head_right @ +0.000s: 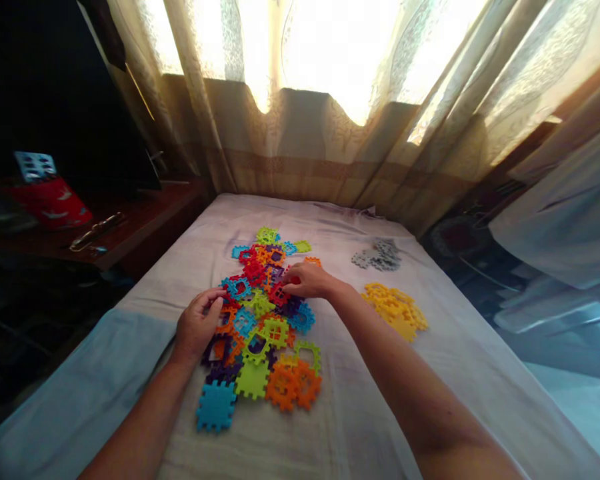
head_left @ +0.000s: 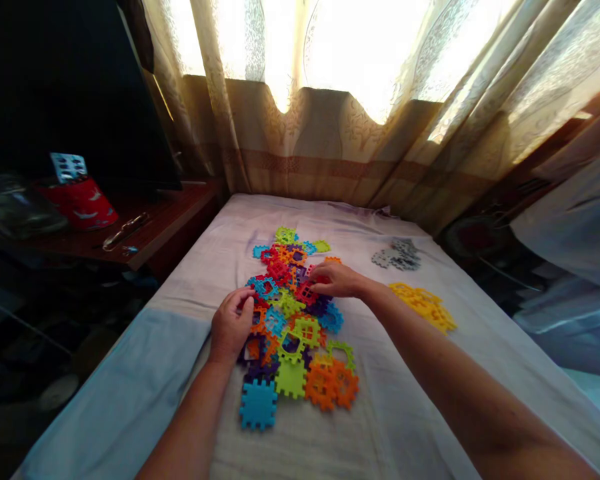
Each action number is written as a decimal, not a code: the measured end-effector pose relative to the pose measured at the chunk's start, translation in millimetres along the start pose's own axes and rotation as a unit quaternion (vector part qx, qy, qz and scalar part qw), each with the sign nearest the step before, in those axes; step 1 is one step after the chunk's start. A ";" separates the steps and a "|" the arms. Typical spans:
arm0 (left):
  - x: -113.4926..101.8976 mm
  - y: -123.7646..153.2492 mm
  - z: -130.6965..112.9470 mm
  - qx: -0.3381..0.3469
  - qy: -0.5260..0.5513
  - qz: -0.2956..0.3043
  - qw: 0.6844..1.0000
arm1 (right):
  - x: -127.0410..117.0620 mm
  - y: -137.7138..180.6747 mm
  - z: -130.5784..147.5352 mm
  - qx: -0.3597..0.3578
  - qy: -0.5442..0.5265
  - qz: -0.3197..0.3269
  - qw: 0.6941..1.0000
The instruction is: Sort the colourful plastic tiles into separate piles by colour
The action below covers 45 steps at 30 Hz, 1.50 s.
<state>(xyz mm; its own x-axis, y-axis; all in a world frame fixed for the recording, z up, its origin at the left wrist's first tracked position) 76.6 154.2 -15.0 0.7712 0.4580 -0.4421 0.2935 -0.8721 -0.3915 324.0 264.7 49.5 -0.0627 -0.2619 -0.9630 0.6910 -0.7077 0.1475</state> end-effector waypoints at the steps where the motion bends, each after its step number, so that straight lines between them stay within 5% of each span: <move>1: 0.0 -0.2 0.1 0.001 -0.001 0.000 1.000 | -1.0 4.3 -4.6 0.026 -0.017 -0.012 0.999; 6: -0.1 -0.7 0.4 0.002 0.000 -0.003 1.000 | -8.2 -8.5 -5.1 0.135 0.011 -0.080 0.987; 14: -1.1 0.6 -0.2 -0.007 -0.001 0.001 1.000 | 4.4 -79.1 30.3 0.284 -0.036 -0.044 0.957; 23: -1.4 0.8 -1.1 0.000 0.002 0.001 1.000 | -2.0 -96.7 20.7 0.324 -0.137 -0.041 0.935; 28: -0.9 0.4 0.6 -0.007 0.005 -0.005 1.000 | -26.7 -58.9 2.7 0.346 -0.082 -0.140 0.924; 34: -2.4 -1.0 -1.9 -0.008 0.001 -0.001 1.000 | -30.8 31.5 -44.2 0.364 -0.043 -0.249 0.897; 41: -2.1 -4.0 1.6 -0.023 -0.014 0.007 1.000 | 6.8 158.0 -102.5 0.479 -0.116 -0.351 0.796; 45: -1.4 -5.2 8.3 -0.033 -0.024 0.009 0.999 | 23.1 194.7 -116.4 0.527 -0.153 -0.387 0.741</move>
<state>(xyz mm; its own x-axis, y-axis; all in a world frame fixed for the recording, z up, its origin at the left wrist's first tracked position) 69.4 159.5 -19.1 0.7491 0.4484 -0.4876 0.3173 -0.8890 -0.3301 540.9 197.2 29.7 -0.4180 0.4682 -0.7785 -0.5744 -0.8001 -0.1728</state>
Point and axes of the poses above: each hand's wrist, its own y-axis away from the middle knuckle, its own x-axis out of the palm, z = x × y, the point moved 3 cm from there along -y, towards the middle knuckle, and after that the axes turned 2 degrees about z, right-handed, at the moved point
